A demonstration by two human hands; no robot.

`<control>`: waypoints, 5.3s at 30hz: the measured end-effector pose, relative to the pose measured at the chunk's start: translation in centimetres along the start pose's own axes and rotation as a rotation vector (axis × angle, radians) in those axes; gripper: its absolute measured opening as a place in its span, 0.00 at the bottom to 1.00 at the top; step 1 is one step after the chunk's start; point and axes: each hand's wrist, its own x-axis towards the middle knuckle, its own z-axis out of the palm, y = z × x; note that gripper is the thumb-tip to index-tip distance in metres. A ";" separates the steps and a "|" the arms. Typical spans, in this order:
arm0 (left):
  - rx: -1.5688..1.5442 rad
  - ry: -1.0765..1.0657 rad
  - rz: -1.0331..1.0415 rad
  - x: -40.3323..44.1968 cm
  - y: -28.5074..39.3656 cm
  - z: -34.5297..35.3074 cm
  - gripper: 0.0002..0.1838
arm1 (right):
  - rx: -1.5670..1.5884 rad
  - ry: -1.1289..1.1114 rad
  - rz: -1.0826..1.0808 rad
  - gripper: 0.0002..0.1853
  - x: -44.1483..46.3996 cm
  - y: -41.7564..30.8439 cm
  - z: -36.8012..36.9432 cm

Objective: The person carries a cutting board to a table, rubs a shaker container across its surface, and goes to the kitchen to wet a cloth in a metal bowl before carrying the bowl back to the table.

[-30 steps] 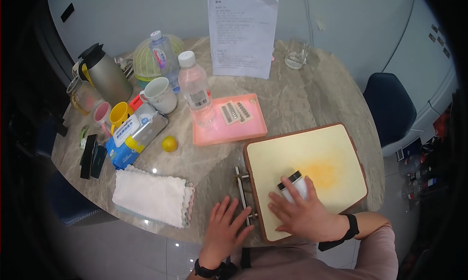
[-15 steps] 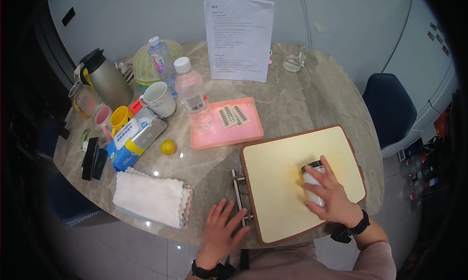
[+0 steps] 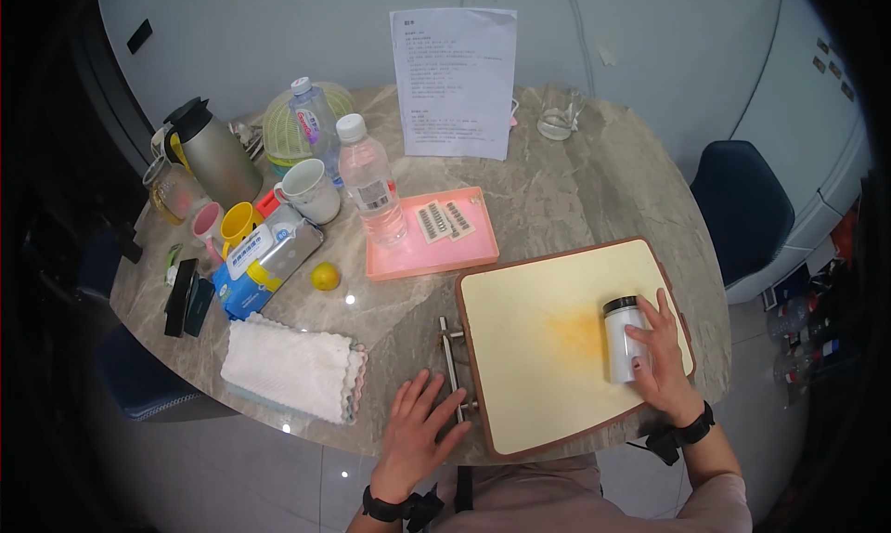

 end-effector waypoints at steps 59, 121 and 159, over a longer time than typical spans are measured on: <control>0.013 0.019 0.014 -0.1 -0.1 0.2 0.25 | -0.044 -0.130 -0.131 0.28 1.4 -4.1 1.4; 0.027 0.029 0.044 -0.3 -0.2 0.3 0.26 | -0.013 -0.366 -0.335 0.34 4.7 -9.5 3.6; 0.011 0.014 0.044 -0.5 -0.6 0.4 0.27 | -0.359 -0.567 -0.364 0.34 5.6 -12.8 3.3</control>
